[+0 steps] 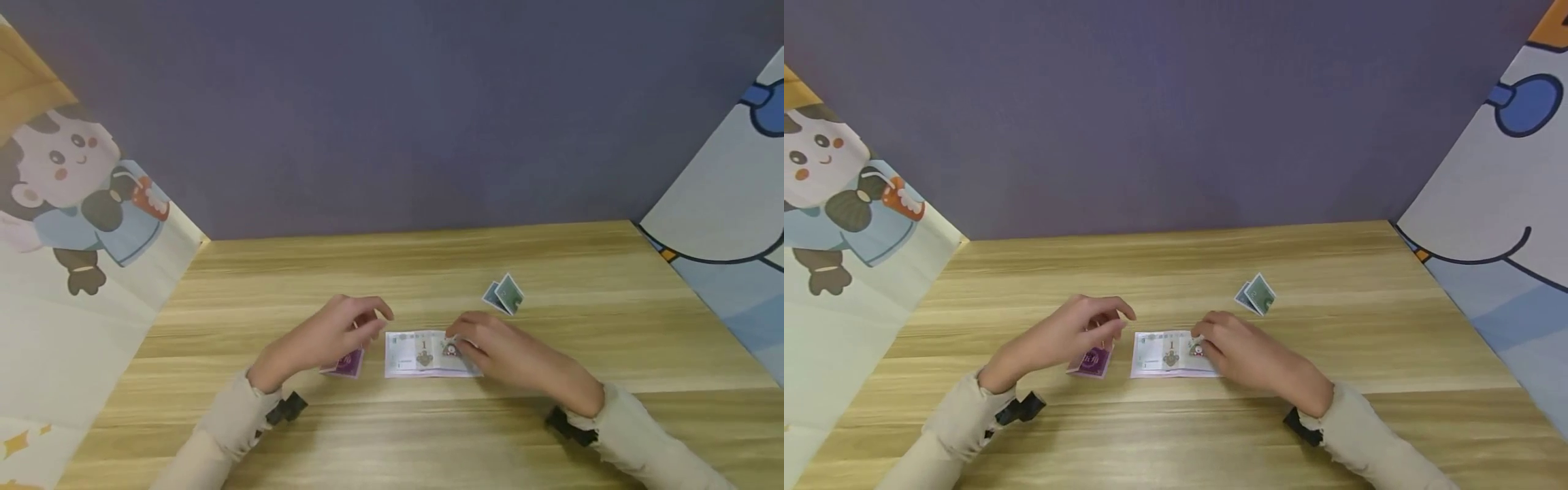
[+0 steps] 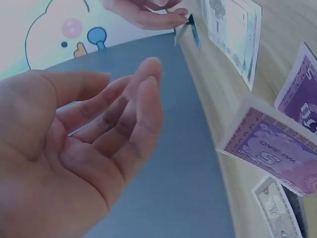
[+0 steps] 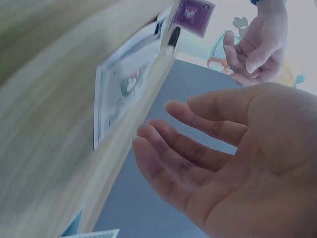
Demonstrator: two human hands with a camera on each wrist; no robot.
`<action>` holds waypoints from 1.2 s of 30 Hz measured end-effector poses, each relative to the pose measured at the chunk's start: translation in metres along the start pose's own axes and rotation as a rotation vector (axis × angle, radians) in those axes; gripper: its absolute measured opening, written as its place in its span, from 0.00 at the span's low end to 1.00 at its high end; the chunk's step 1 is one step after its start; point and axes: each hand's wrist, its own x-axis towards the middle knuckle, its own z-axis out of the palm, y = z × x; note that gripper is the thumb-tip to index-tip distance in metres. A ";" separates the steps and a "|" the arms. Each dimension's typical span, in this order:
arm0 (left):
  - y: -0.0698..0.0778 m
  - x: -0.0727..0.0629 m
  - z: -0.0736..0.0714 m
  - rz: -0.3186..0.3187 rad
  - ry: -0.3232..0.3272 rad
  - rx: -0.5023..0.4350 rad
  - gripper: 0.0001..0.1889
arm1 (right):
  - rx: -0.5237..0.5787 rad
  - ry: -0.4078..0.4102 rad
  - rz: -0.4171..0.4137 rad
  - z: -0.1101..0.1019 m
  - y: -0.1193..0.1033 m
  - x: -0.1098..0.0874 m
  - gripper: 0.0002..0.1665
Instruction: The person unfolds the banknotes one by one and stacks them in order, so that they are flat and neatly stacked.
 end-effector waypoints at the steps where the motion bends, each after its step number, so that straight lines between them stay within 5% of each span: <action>1: -0.002 0.000 -0.002 -0.001 0.006 -0.011 0.10 | -0.005 0.005 0.003 -0.001 0.001 0.001 0.10; 7: -0.006 0.009 0.002 0.034 0.008 -0.030 0.09 | -0.079 0.062 0.074 -0.012 0.010 0.002 0.11; 14: 0.004 0.028 0.015 0.071 0.021 -0.013 0.09 | -0.263 0.210 0.293 -0.043 0.039 -0.005 0.12; 23: 0.014 0.058 0.052 0.071 0.017 -0.001 0.08 | -0.119 0.054 0.437 -0.055 0.090 -0.005 0.19; 28: 0.028 0.076 0.079 0.131 -0.103 0.124 0.12 | -0.014 -0.066 0.524 -0.045 0.104 -0.003 0.29; 31: 0.033 0.085 0.088 0.170 -0.158 0.154 0.12 | -0.010 -0.082 0.532 -0.037 0.107 -0.002 0.30; 36: 0.033 0.097 0.092 0.136 -0.152 0.155 0.12 | 0.031 -0.093 0.539 -0.030 0.110 0.001 0.27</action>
